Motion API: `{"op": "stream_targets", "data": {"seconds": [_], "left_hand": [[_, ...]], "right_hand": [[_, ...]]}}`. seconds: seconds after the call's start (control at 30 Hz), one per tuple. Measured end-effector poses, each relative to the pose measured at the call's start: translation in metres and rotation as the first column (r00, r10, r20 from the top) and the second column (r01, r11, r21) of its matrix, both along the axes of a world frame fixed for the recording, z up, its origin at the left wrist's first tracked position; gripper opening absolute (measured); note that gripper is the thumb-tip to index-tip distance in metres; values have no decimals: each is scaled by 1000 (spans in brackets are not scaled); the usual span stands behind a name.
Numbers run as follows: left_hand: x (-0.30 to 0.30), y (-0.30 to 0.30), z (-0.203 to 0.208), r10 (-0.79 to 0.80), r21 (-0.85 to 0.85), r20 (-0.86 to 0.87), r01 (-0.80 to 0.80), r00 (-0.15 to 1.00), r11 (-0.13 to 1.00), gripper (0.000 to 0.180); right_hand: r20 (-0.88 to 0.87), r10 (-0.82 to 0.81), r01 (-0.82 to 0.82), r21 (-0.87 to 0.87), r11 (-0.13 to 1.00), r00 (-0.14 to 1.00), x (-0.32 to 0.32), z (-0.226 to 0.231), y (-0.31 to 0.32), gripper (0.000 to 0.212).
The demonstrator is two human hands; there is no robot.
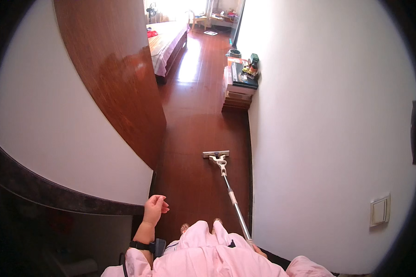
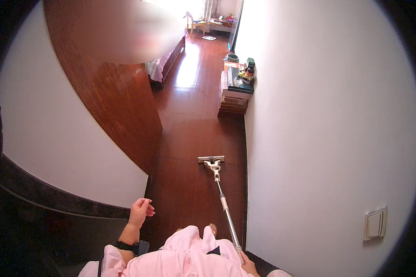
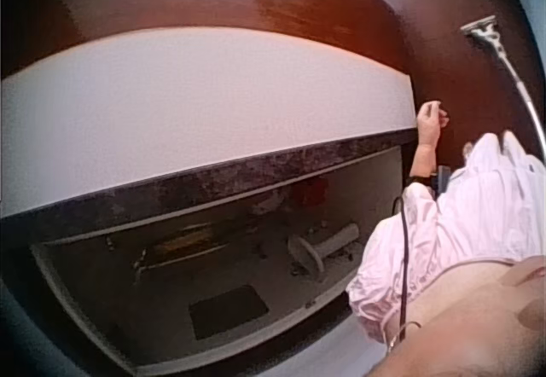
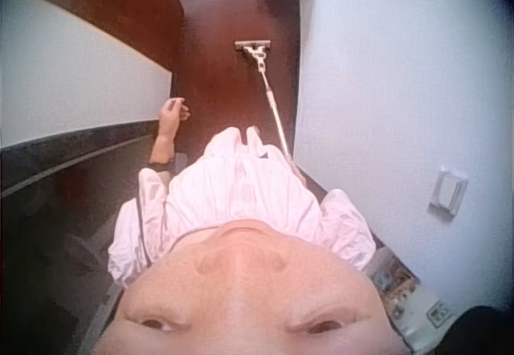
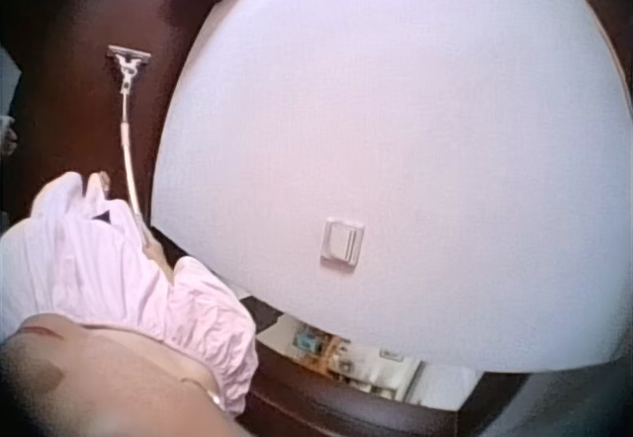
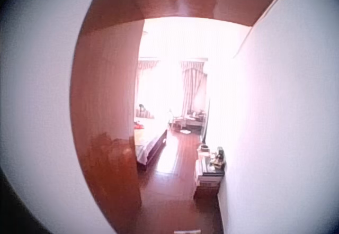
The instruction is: The recorder is vacuuming a wooden floor in a bedroom hallway.
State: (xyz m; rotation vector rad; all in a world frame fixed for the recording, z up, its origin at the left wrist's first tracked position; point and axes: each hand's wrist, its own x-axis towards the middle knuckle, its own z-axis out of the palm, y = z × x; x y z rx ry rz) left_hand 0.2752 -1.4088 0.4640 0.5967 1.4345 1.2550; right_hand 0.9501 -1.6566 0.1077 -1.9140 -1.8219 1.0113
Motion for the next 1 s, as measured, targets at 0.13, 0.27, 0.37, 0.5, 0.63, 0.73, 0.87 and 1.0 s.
{"op": "stream_targets", "data": {"seconds": [0.13,0.27,0.37,0.5,0.63,0.73,0.87,1.0], "left_hand": [[-7,-44,2,76,-65,-149,-86,986,994,18],[-8,-52,5,143,-101,-169,-162,975,982,18],[-9,-75,14,251,-106,-226,-280,941,954,18],[-2,-119,29,336,-137,-300,-390,892,911,18],[7,-165,47,400,-199,-397,-503,826,841,18],[16,-129,43,316,-176,-354,-395,880,902,18],[6,-132,34,326,-141,-333,-389,885,911,19],[7,-83,19,214,-122,-236,-248,948,961,19]], "right_hand": [[-207,46,-36,51,998,977,-104,62,99,57],[-159,-146,111,-210,971,976,-235,257,216,55],[-255,-149,90,-230,969,956,-258,238,311,56],[-270,-224,127,-334,934,936,-307,238,438,47],[-151,-152,82,-395,915,977,-379,257,505,43],[-113,-210,184,-205,961,971,-333,191,533,44],[-233,-152,92,-250,964,961,-334,195,452,53],[-5,-23,21,-174,985,1000,-224,207,332,52]]}}
